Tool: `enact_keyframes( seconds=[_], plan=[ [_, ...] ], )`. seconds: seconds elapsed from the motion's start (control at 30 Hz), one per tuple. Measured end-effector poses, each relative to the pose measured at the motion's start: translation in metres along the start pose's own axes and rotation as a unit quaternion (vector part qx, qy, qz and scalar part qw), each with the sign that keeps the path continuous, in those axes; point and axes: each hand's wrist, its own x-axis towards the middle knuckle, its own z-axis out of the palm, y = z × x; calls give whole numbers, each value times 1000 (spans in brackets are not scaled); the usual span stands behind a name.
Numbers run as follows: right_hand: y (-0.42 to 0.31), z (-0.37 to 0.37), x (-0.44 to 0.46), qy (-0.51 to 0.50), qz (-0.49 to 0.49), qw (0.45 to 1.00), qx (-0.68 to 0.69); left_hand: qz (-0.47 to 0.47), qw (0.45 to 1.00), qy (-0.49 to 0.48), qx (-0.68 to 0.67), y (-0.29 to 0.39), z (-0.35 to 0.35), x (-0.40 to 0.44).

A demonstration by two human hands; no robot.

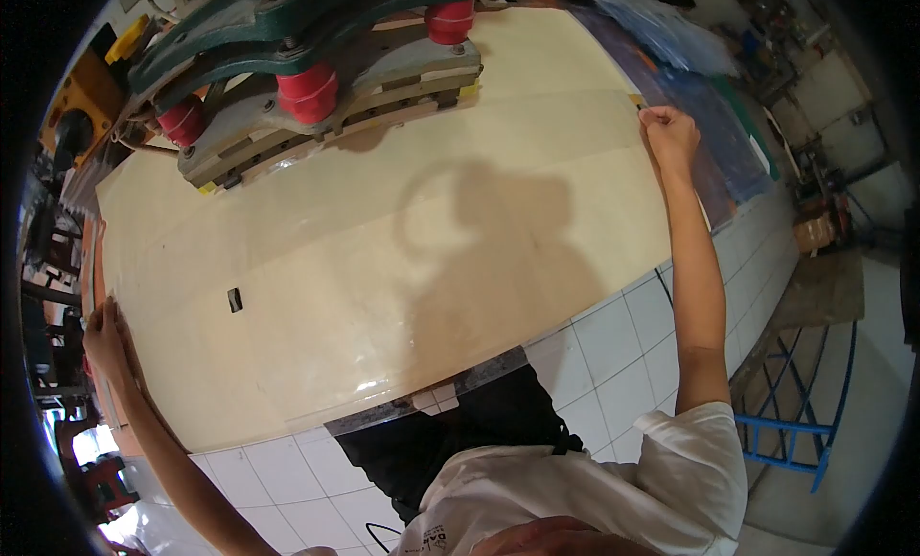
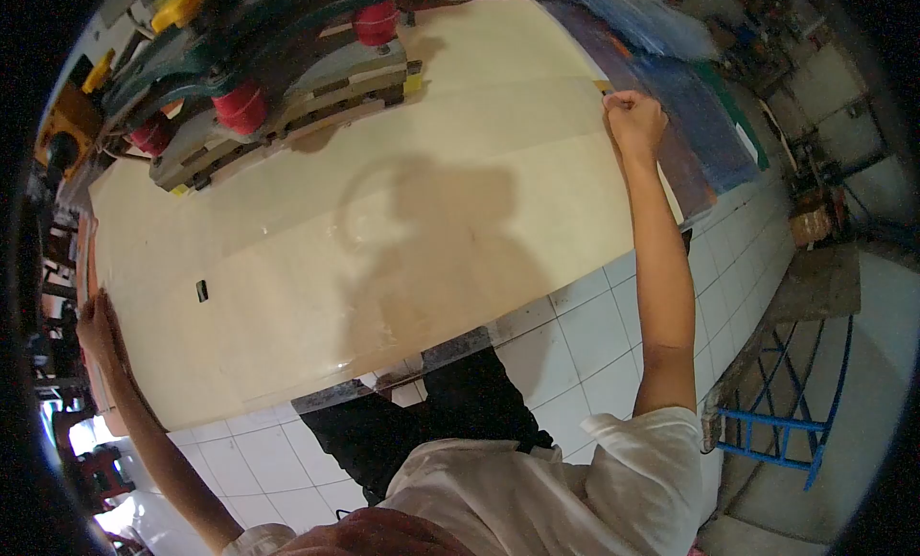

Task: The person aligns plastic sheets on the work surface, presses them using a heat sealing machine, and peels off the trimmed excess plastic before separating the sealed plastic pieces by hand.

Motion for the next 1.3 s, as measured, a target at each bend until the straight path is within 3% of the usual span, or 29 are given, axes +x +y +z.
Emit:
enact_keyframes(
  seconds=[0.43, 0.57, 0.67, 0.7, 0.83, 0.93, 1.3],
  plan=[
    [9, 5, 4, 20, -25, 999, -28, 27, 999, 8, -20, 15, -3, -9],
    [20, 9, 10, 46, -85, 990, -101, 45, 999, 7, -25, 11, 1, -5],
    [27, 7, 14, 41, -147, 982, -112, 14, 990, -23, -137, 23, 5, -19],
    [27, 7, 16, 36, -123, 986, -111, 27, 996, 24, -79, 70, -14, -45],
    [20, -2, 13, -8, -98, 989, -111, 37, 998, 46, 22, 40, -6, -29],
    [21, 3, 14, -18, -82, 991, -102, -28, 998, 48, 42, 55, -9, -34],
    [43, 9, 26, -21, -115, 987, -110, -70, 995, 44, 50, 65, -8, -37]
  ],
)
